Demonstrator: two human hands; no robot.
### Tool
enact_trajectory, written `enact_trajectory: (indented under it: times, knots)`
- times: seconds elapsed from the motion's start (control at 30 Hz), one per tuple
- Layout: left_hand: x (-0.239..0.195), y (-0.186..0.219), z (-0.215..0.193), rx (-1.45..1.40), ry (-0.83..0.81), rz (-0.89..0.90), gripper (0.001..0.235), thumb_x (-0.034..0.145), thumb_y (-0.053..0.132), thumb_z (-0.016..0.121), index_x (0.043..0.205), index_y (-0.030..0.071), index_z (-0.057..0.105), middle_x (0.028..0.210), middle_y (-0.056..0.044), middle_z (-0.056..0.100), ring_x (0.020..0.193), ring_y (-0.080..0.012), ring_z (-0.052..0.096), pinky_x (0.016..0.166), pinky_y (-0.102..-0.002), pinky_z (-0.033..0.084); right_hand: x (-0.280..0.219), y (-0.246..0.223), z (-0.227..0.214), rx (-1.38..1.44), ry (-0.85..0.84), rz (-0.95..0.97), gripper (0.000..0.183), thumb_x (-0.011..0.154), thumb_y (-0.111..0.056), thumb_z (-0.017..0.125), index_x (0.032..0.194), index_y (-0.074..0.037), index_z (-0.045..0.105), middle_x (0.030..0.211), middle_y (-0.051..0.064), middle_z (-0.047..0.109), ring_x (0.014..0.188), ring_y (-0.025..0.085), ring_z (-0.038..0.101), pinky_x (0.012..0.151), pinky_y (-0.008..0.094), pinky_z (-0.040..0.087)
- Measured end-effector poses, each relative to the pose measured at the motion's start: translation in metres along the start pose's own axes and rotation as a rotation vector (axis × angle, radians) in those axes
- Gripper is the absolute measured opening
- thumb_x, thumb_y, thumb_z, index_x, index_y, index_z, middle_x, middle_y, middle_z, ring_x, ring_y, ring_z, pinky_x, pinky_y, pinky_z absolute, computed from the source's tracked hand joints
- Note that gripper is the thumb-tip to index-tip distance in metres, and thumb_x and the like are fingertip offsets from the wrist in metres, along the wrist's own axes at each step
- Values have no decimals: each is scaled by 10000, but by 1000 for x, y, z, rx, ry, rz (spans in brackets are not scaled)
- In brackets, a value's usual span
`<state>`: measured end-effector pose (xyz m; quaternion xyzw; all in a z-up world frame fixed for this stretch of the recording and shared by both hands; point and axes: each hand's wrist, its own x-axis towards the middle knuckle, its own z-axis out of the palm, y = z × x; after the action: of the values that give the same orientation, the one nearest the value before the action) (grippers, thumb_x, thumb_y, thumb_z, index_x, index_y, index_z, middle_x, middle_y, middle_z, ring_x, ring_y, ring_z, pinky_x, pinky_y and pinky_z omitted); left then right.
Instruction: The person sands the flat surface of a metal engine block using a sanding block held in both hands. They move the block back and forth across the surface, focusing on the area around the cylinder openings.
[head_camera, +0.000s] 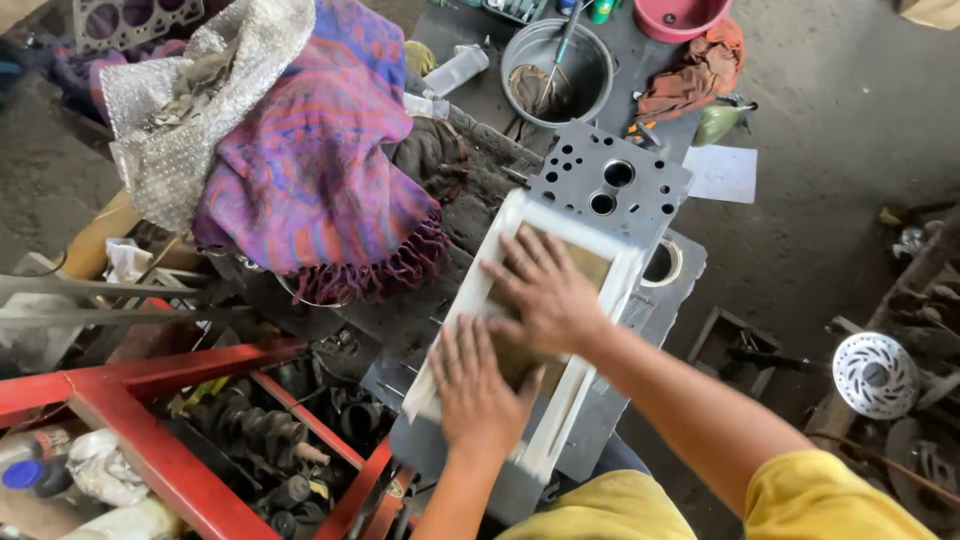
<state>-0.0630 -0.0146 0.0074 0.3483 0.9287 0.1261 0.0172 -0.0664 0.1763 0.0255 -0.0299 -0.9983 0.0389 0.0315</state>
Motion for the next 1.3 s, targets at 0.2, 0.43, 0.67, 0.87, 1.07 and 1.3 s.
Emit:
enact_trajectory:
  times: [0.2, 0.43, 0.67, 0.87, 1.07, 1.3]
  knots:
    - [-92, -61, -25, 70, 71, 41, 1091, 818, 829, 541, 1555, 39, 391, 1658, -175, 355, 1544, -379, 309, 1257, -572, 228, -43, -105, 4, 24, 17, -10, 829, 1013, -772, 226, 1641, -230, 250, 1701, 168, 161, 1584, 367, 92, 1275, 573, -5]
    - [-94, -61, -15, 45, 38, 78, 1220, 764, 872, 553, 1600, 26, 283, 1701, -170, 270, 1590, -356, 235, 1289, -538, 182, -51, -102, 1, 96, 1, 14, 804, 995, -722, 352, 1641, -245, 306, 1697, 165, 230, 1578, 375, 161, 1275, 550, 55]
    - [37, 19, 10, 78, -67, 147, 1220, 825, 903, 530, 1587, -15, 273, 1687, -229, 215, 1581, -379, 161, 1284, -540, 68, -8, 42, 2, -253, 62, 14, 820, 1033, -856, 165, 1659, -327, 186, 1724, 84, 102, 1600, 300, 46, 1289, 520, -10]
    - [163, 90, 47, 35, -91, 115, 1186, 883, 911, 288, 1611, -15, 147, 1700, -207, 112, 1588, -366, 51, 1280, -537, -13, 45, 177, 1, -20, 45, -8, 796, 969, -701, 406, 1616, -238, 415, 1673, 187, 352, 1569, 386, 252, 1265, 538, 134]
    - [183, 101, 49, -190, 62, 76, 1151, 743, 759, 619, 1563, -12, 376, 1663, -220, 333, 1573, -397, 265, 1297, -571, 97, 58, 202, 15, -35, 14, 59, 856, 897, -764, 452, 1619, -305, 414, 1699, 128, 345, 1570, 372, 278, 1252, 569, 204]
    - [61, 25, 9, -49, -26, 116, 1160, 787, 804, 614, 1575, -3, 340, 1658, -222, 311, 1553, -388, 252, 1262, -550, 146, 13, 60, 5, -11, 36, 34, 833, 904, -751, 446, 1572, -254, 436, 1645, 170, 344, 1536, 391, 257, 1215, 583, 175]
